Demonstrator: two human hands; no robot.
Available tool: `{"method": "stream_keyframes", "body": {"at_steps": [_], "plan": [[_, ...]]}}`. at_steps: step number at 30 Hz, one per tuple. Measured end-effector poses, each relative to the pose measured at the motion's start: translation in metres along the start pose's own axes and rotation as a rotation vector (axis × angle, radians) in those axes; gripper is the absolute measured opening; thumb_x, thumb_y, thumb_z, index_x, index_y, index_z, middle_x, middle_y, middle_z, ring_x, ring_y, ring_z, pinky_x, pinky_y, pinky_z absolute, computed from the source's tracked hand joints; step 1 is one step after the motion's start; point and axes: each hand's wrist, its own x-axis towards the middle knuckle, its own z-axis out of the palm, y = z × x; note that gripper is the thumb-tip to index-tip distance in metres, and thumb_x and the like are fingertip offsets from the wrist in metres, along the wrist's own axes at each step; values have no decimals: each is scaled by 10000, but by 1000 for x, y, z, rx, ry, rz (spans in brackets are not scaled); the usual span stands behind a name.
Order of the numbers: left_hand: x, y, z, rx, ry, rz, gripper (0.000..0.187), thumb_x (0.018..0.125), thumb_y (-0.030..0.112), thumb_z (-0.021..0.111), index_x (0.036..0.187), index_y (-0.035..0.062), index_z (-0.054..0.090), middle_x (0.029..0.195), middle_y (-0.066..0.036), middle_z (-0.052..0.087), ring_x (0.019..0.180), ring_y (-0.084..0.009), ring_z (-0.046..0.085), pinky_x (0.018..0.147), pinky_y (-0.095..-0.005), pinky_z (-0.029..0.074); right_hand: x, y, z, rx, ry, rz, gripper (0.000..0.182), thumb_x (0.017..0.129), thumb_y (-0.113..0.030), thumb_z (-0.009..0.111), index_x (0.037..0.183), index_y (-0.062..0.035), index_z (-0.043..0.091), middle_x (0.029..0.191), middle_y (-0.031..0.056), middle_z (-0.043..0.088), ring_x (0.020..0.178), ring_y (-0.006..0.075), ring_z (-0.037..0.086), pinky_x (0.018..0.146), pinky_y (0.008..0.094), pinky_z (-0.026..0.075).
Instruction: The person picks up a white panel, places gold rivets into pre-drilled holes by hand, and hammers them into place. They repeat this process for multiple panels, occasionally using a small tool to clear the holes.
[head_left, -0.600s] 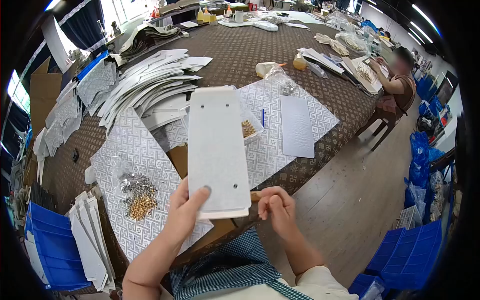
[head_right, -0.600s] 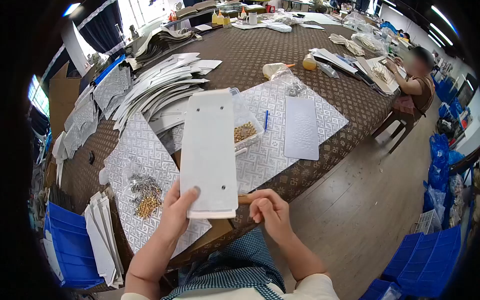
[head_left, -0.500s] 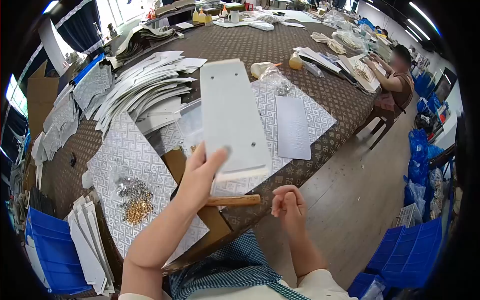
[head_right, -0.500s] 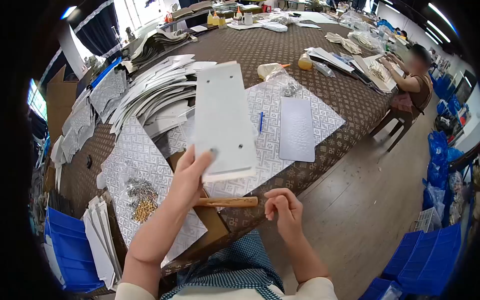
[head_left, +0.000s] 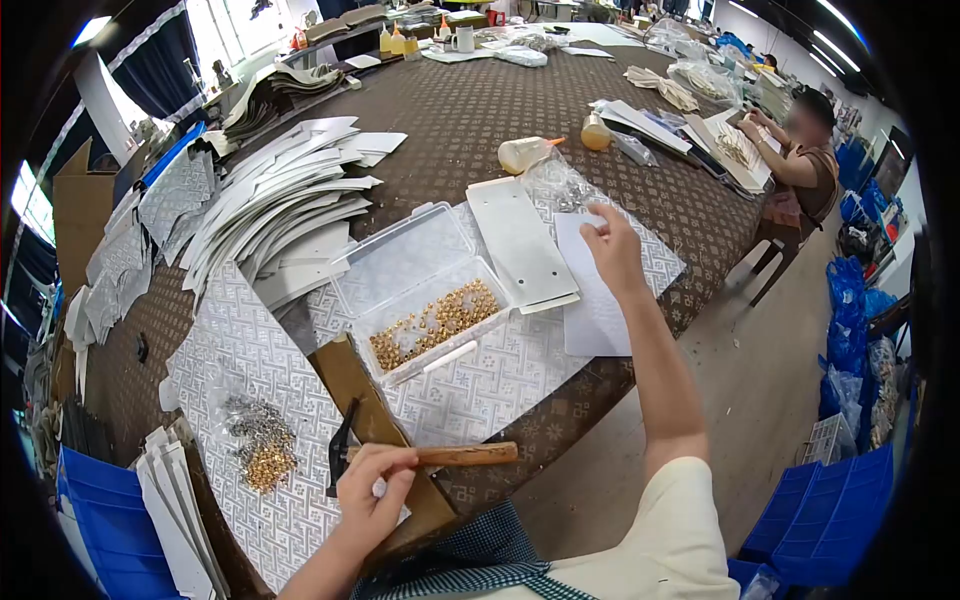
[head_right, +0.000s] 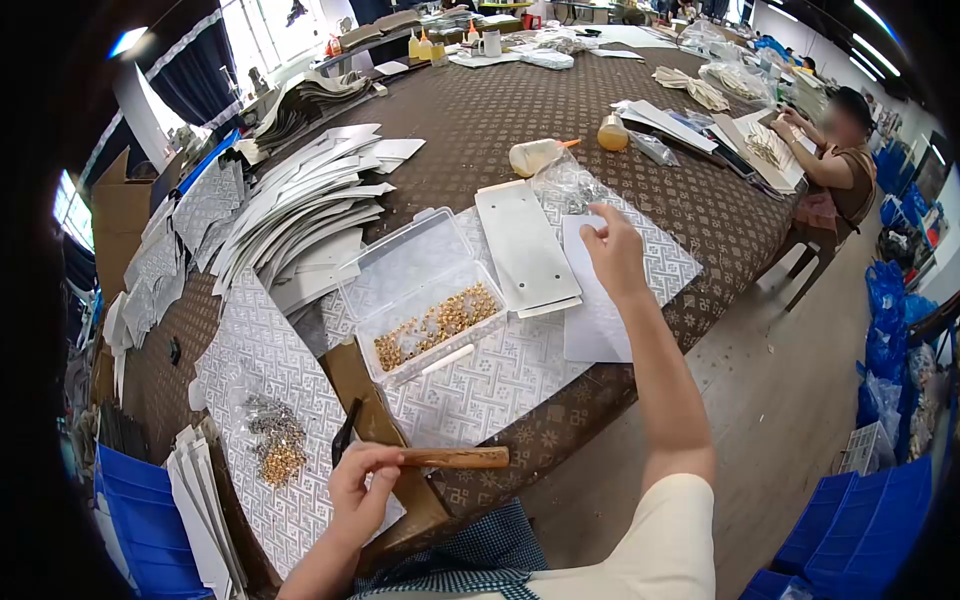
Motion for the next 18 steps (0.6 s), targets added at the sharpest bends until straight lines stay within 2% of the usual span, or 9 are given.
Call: {"method": "stream_keyframes", "body": {"at_steps": [3, 4, 9, 10, 13, 14, 16, 17, 18], "plan": [[-32, -18, -7, 100, 59, 37, 134, 874, -26, 679, 1003, 4, 697, 870, -116, 693, 740, -203, 667, 653, -290, 527, 66, 48, 49, -223, -42, -32, 581, 819, -172, 748, 1333, 5, 541, 1366, 207, 570, 1147, 347, 625, 960, 422, 512], [-39, -18, -6, 153, 72, 3, 107, 868, -7, 696, 973, 11, 704, 851, -115, 691, 701, -220, 675, 628, -302, 533, 79, 48, 59, -403, -27, -105, 670, 802, -190, 767, 1379, 5, 488, 1472, 201, 475, 1290, 356, 532, 1039, 425, 476], [-37, -25, -6, 178, 42, 53, 83, 859, 2, 689, 938, 22, 704, 803, -106, 686, 665, -214, 655, 578, -287, 505, 122, 27, 85, -567, -187, 240, 925, 740, -309, 797, 1513, -78, 344, 1586, 165, 331, 1372, 347, 457, 1094, 446, 431], [-37, -25, -6, 173, 25, 49, 90, 854, -1, 692, 940, 22, 705, 801, -107, 686, 662, -217, 657, 574, -289, 506, 126, 35, 92, -618, -170, 240, 940, 755, -297, 776, 1541, -110, 296, 1532, 168, 418, 1327, 350, 506, 1064, 469, 458], [-35, -24, -8, 164, 3, 36, 112, 829, -18, 703, 933, 25, 705, 792, -111, 681, 649, -224, 659, 568, -294, 513, 137, 59, 97, -662, -226, 269, 843, 781, -262, 740, 1519, -141, 351, 1402, 177, 554, 1250, 365, 570, 1030, 466, 481], [-34, -23, -9, 162, -3, 29, 115, 826, -21, 704, 932, 26, 706, 792, -111, 680, 648, -225, 660, 568, -296, 515, 137, 81, 101, -633, -131, 196, 603, 820, -226, 687, 1396, -148, 525, 1220, 187, 657, 1146, 371, 631, 972, 466, 508], [-33, -22, -10, 134, -16, 24, 121, 819, -23, 706, 929, 29, 709, 792, -113, 680, 641, -224, 658, 559, -292, 512, 123, 63, 93, -470, 32, 199, 351, 864, -209, 637, 1200, -111, 659, 1138, 202, 677, 1064, 367, 658, 906, 480, 518], [-33, -25, -9, 119, -5, 45, 129, 820, -25, 700, 934, 35, 715, 797, -107, 682, 635, -216, 655, 550, -288, 507, 129, 90, 94, -476, 163, 72, 246, 894, -219, 614, 1080, -81, 697, 1053, 189, 693, 961, 349, 677, 836, 471, 524], [-33, -26, -8, 112, -7, 45, 134, 820, -27, 699, 938, 36, 716, 800, -105, 682, 633, -214, 654, 548, -286, 505, 129, 93, 88, -432, 221, 56, 240, 894, -222, 625, 1070, -76, 699, 999, 177, 697, 918, 334, 679, 813, 450, 523]]}}
